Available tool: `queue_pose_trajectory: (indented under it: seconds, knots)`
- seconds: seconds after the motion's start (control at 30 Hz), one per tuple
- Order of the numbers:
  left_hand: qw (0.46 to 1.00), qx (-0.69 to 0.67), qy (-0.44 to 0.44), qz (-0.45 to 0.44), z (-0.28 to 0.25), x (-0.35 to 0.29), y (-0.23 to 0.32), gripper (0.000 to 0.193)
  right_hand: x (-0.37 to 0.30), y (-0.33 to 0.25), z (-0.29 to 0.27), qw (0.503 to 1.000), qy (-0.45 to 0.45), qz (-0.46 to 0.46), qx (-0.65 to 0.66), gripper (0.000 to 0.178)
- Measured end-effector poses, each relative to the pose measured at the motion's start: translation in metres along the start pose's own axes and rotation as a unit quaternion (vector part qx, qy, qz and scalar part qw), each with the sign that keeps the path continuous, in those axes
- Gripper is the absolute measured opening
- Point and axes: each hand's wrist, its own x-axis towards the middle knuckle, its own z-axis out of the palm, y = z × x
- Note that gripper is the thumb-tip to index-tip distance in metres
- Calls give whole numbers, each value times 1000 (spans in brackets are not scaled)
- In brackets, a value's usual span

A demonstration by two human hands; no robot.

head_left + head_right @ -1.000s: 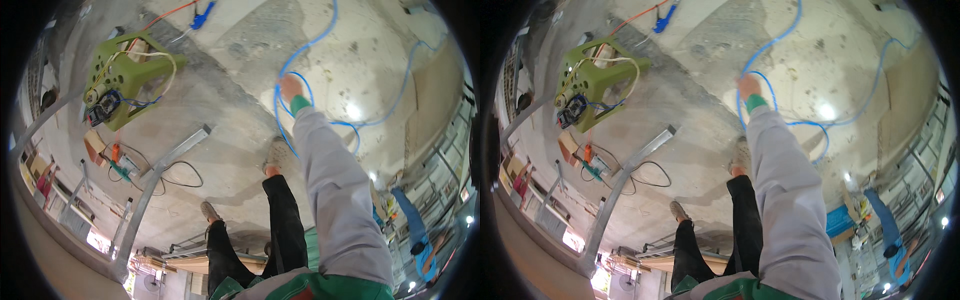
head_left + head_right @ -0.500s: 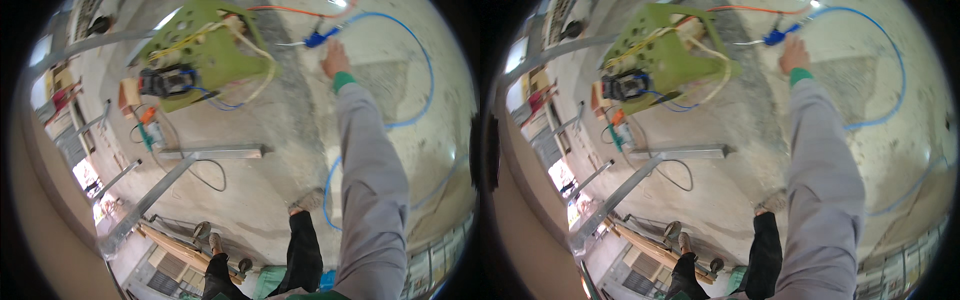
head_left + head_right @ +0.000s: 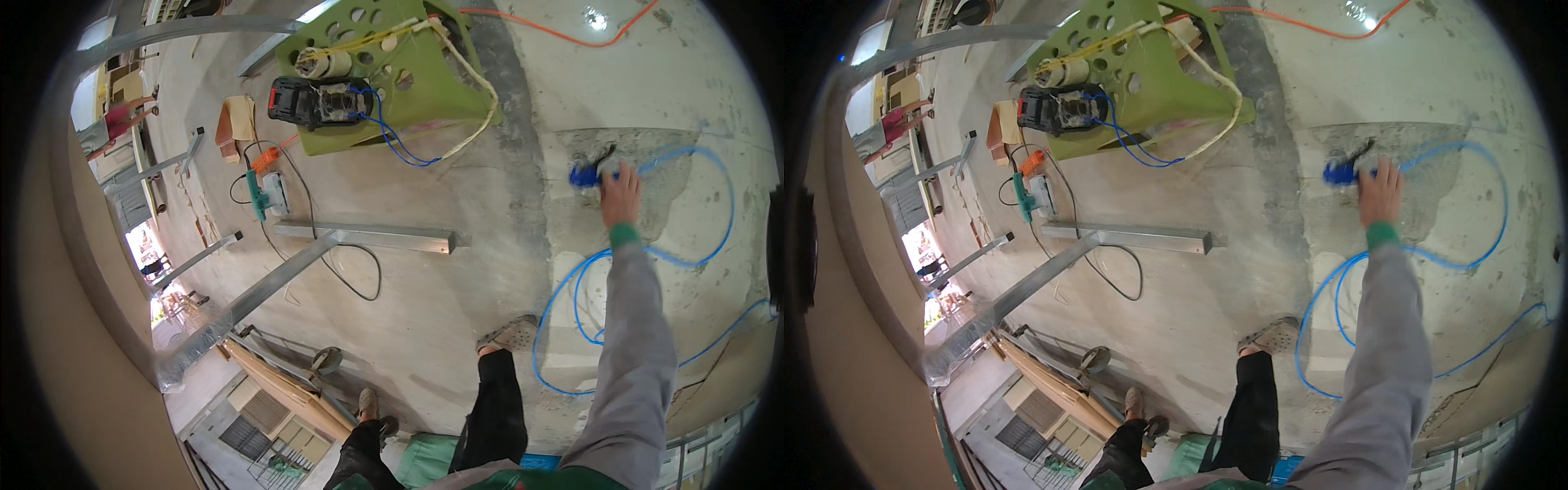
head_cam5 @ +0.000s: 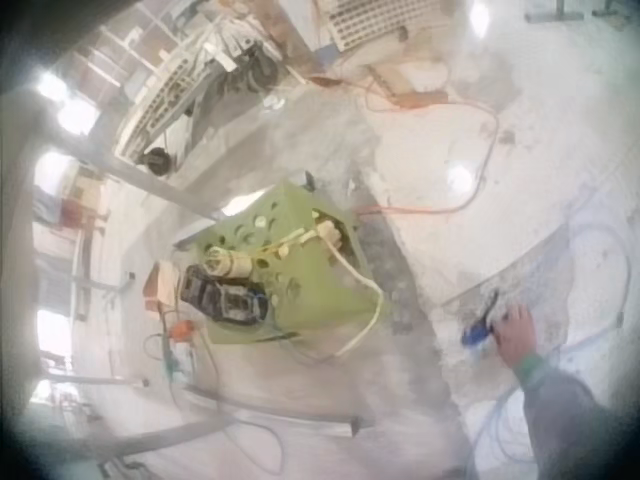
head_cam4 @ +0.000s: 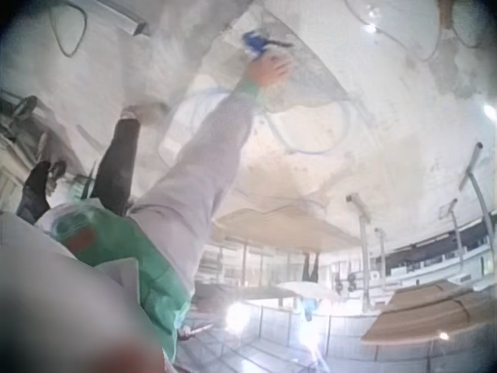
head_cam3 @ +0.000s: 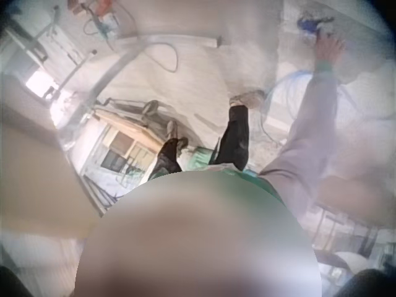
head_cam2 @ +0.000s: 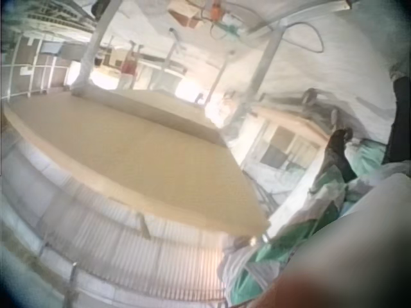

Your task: The person sands a large white board with an electric sander, moving systematically across the surface. They then use a blue air blower to remove dust from the board and flip it over to continue sanding the other side.

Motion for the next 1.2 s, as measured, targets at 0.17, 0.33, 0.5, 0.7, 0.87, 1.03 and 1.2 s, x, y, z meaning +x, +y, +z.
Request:
queue_pose_trajectory:
  seconds: [0.17,0.33,0.5,0.7,0.87,1.03,1.2]
  knots:
    - [1000,-13,13,4,-29,-37,7,111,-156,-18,-130,967,-32,-84,238,34]
    - [994,-46,70,71,-44,-48,9,111,-234,-95,-344,793,-130,-15,595,58]
    - [973,-70,180,127,-40,-40,13,119,-242,-164,-566,583,-243,110,768,38]
    - [985,-66,145,73,-60,-49,28,128,-251,-219,-720,189,-180,63,963,69]
    - [970,-152,190,-9,-50,-76,80,112,-276,-243,-773,562,-50,-11,825,67]
    - [945,-231,231,-4,-22,-100,122,86,-312,-247,-810,800,-315,68,507,55]
    - [933,-288,214,-13,-28,-65,94,73,-318,-266,-828,809,-296,97,500,50]
